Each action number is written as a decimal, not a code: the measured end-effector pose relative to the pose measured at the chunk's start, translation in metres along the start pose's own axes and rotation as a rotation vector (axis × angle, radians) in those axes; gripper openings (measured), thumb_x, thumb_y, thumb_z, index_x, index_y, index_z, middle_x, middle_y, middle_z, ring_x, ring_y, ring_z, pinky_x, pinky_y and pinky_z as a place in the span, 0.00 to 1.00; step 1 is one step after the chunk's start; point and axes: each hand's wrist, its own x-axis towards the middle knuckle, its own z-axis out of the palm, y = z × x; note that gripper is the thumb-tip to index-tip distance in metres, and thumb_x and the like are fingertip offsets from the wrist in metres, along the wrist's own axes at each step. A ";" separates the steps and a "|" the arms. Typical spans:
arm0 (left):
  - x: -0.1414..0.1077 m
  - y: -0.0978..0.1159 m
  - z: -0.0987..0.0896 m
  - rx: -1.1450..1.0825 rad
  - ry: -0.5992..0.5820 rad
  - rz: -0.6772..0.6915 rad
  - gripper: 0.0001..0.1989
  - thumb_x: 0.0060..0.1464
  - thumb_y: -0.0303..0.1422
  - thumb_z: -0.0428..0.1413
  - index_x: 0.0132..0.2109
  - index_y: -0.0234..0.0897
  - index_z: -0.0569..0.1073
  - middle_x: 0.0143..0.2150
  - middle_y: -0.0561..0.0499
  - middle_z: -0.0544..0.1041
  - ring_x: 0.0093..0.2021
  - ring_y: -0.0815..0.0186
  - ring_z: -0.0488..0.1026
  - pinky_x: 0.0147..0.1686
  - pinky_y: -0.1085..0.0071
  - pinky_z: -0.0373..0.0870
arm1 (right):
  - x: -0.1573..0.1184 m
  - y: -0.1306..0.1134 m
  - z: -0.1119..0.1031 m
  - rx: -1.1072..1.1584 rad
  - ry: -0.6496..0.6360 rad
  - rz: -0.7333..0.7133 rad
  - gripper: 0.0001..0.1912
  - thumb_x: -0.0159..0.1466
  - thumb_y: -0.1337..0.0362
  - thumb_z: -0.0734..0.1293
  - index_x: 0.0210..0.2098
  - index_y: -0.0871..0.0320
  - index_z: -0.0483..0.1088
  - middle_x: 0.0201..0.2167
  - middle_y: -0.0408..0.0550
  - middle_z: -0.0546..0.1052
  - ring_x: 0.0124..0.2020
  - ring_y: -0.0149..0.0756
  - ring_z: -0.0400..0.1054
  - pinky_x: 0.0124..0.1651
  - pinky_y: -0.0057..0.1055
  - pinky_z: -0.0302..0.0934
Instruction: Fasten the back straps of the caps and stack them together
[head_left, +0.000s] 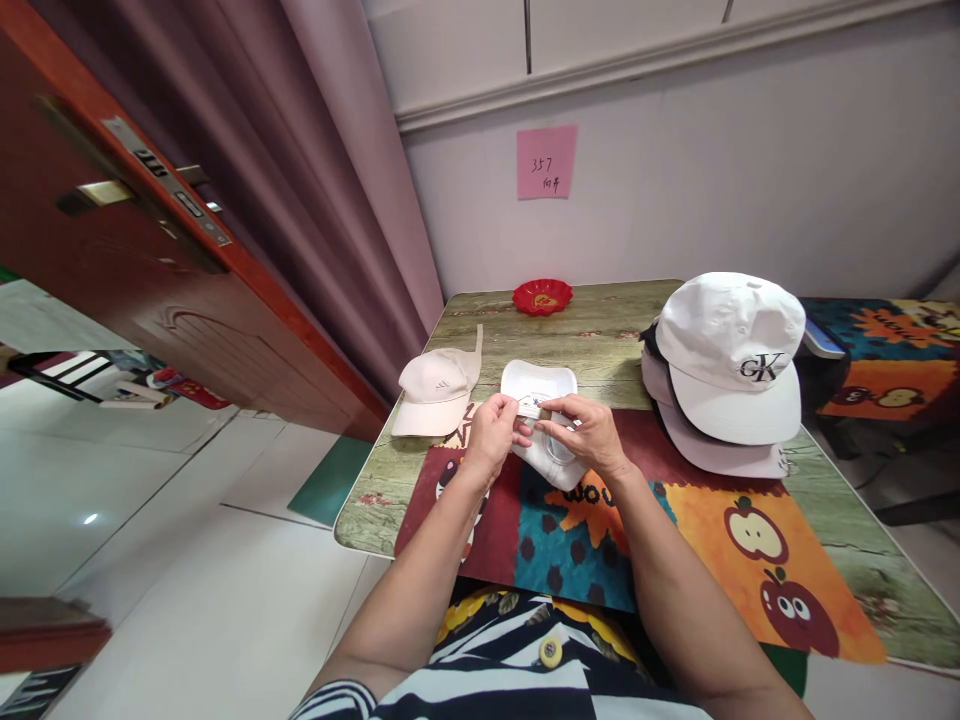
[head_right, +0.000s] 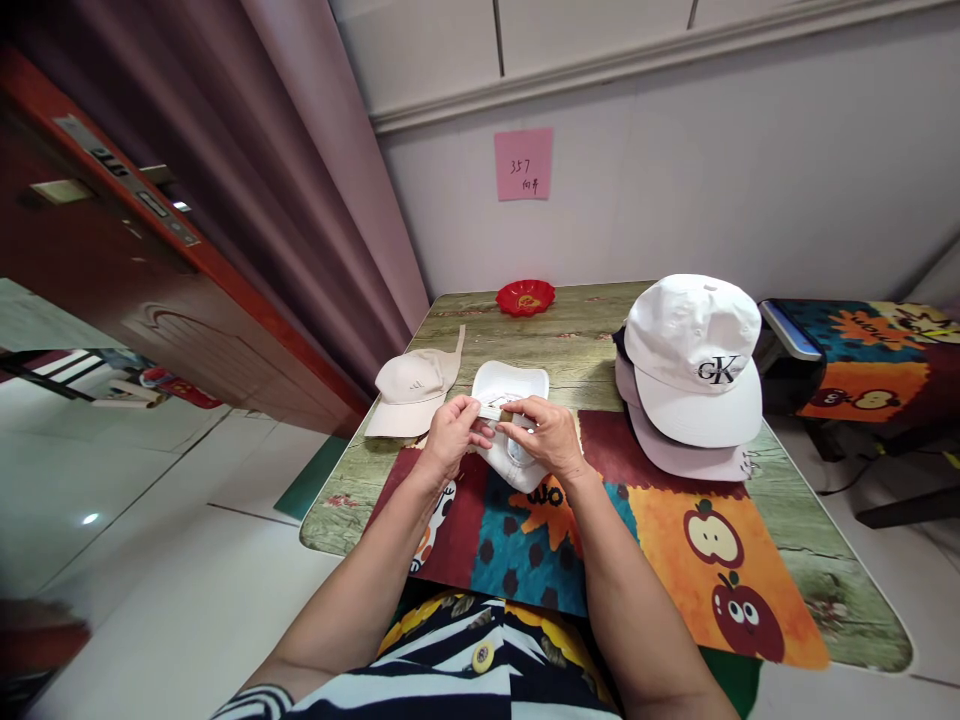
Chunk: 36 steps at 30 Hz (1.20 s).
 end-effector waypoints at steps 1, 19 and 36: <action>0.000 -0.001 0.000 0.005 0.000 0.001 0.17 0.51 0.45 0.61 0.34 0.35 0.69 0.24 0.55 0.70 0.22 0.69 0.72 0.18 0.75 0.72 | 0.000 0.000 0.001 0.002 -0.002 0.008 0.11 0.62 0.56 0.74 0.41 0.54 0.80 0.35 0.48 0.83 0.34 0.38 0.76 0.39 0.31 0.67; 0.005 0.002 -0.015 0.168 0.000 0.057 0.12 0.54 0.42 0.58 0.33 0.37 0.70 0.17 0.57 0.71 0.13 0.74 0.62 0.14 0.79 0.54 | 0.004 0.001 -0.039 0.534 -0.423 0.515 0.23 0.61 0.43 0.69 0.30 0.60 0.76 0.24 0.46 0.76 0.25 0.33 0.67 0.29 0.28 0.59; 0.008 0.011 -0.020 0.231 -0.001 0.178 0.12 0.52 0.39 0.60 0.42 0.37 0.74 0.26 0.54 0.75 0.18 0.72 0.65 0.19 0.76 0.58 | 0.001 0.007 -0.019 0.533 -0.326 0.452 0.22 0.61 0.45 0.70 0.32 0.60 0.74 0.20 0.40 0.67 0.22 0.27 0.57 0.24 0.25 0.49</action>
